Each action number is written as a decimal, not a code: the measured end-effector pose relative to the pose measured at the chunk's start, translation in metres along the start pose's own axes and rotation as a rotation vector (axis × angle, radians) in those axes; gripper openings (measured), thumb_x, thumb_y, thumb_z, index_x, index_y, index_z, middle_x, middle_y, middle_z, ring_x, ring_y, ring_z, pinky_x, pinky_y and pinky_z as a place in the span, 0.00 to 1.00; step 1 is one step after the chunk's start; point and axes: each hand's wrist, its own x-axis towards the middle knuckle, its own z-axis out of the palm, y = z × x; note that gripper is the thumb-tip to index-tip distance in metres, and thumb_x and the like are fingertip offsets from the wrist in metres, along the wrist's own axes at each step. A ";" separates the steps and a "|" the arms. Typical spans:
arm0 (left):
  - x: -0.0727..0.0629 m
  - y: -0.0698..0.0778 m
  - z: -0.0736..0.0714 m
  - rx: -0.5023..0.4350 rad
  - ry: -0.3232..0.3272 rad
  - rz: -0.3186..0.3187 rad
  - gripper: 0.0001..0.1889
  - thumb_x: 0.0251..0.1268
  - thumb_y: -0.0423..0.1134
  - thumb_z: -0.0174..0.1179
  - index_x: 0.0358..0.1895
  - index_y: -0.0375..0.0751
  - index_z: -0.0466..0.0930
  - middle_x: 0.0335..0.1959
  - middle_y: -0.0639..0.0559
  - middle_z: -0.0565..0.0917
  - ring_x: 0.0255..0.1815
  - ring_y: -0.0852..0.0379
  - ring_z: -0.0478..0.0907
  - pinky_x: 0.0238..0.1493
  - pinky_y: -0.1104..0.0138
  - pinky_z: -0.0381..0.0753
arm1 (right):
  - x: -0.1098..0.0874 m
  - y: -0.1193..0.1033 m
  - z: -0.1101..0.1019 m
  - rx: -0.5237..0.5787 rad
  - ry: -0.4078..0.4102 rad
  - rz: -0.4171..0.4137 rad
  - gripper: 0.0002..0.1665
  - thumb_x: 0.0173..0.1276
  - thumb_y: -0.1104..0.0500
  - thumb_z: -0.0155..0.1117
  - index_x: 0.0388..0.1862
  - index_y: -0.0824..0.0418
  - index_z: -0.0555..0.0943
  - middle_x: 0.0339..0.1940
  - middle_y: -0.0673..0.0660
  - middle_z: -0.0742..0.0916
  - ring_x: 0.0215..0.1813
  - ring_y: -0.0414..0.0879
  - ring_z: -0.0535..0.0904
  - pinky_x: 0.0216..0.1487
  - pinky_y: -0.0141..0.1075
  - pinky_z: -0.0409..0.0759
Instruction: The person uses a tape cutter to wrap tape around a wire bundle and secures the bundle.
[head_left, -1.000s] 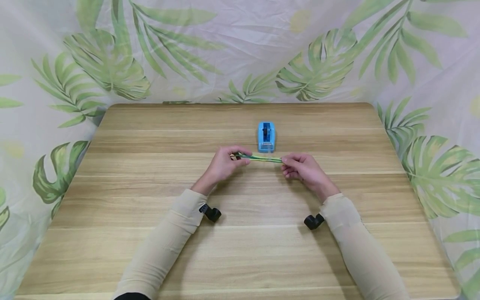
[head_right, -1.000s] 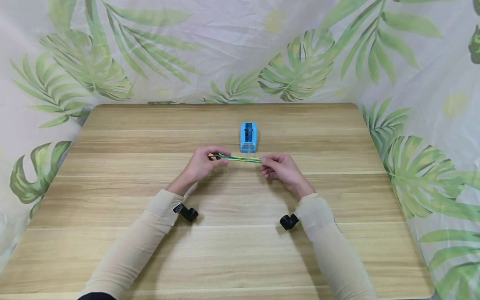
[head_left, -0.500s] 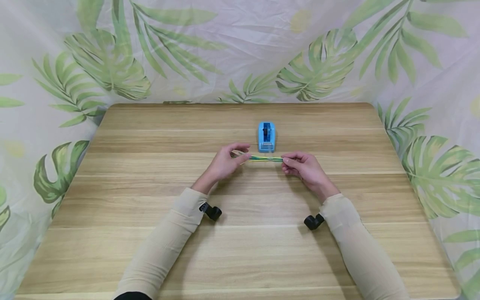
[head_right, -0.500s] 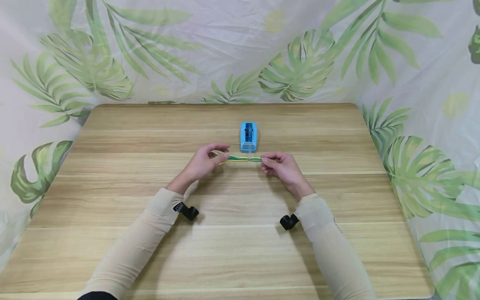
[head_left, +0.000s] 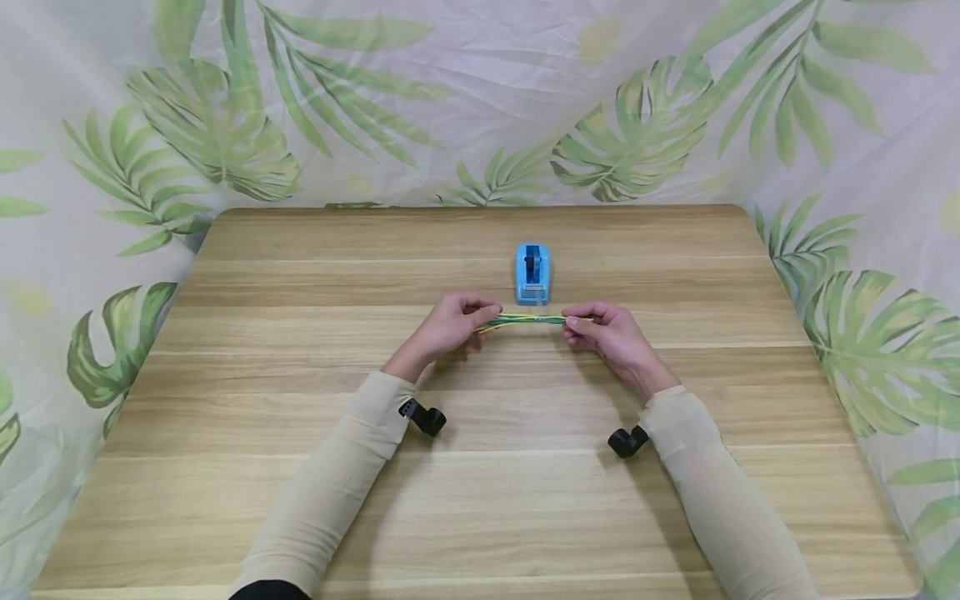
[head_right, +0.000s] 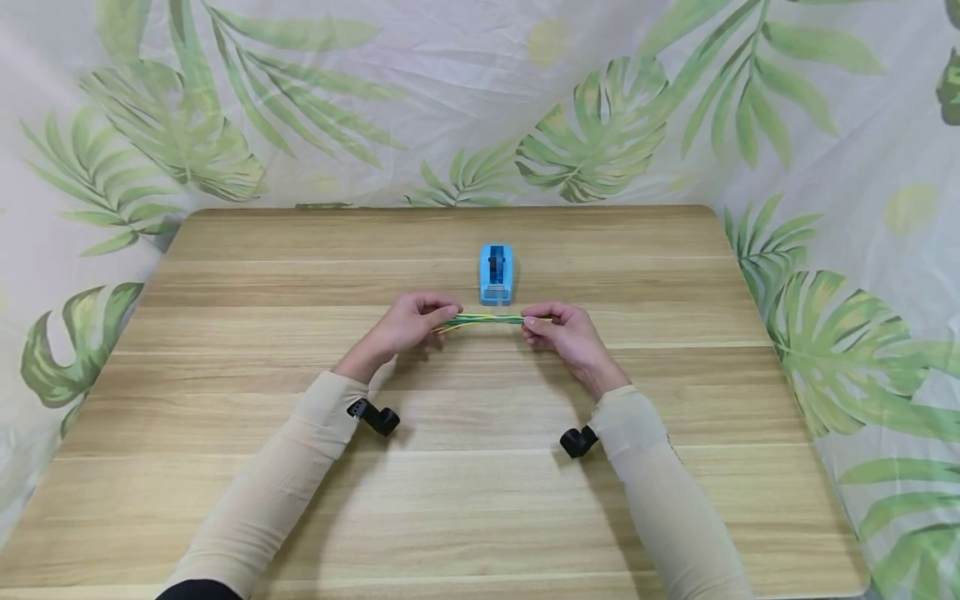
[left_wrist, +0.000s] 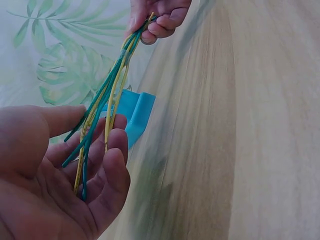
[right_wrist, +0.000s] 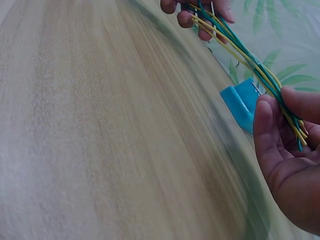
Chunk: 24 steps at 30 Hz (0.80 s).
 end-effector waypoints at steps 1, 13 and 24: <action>0.000 0.000 0.000 0.001 0.001 0.004 0.17 0.77 0.45 0.57 0.57 0.38 0.82 0.34 0.39 0.82 0.26 0.49 0.78 0.21 0.61 0.79 | 0.000 0.000 0.000 -0.002 0.000 0.000 0.17 0.73 0.72 0.59 0.58 0.78 0.76 0.39 0.59 0.87 0.39 0.44 0.84 0.48 0.37 0.84; 0.002 -0.003 -0.001 0.002 0.041 0.042 0.09 0.73 0.39 0.62 0.49 0.40 0.86 0.36 0.41 0.80 0.27 0.51 0.74 0.24 0.64 0.75 | 0.002 0.002 0.000 -0.045 0.010 -0.030 0.15 0.70 0.74 0.62 0.54 0.78 0.79 0.39 0.57 0.87 0.40 0.46 0.86 0.49 0.40 0.84; 0.003 -0.006 0.000 -0.008 0.099 0.051 0.09 0.67 0.38 0.68 0.47 0.43 0.90 0.42 0.50 0.86 0.37 0.52 0.74 0.36 0.65 0.75 | 0.003 0.004 0.000 -0.089 0.032 -0.047 0.16 0.69 0.72 0.65 0.55 0.77 0.79 0.42 0.62 0.86 0.38 0.48 0.86 0.47 0.38 0.85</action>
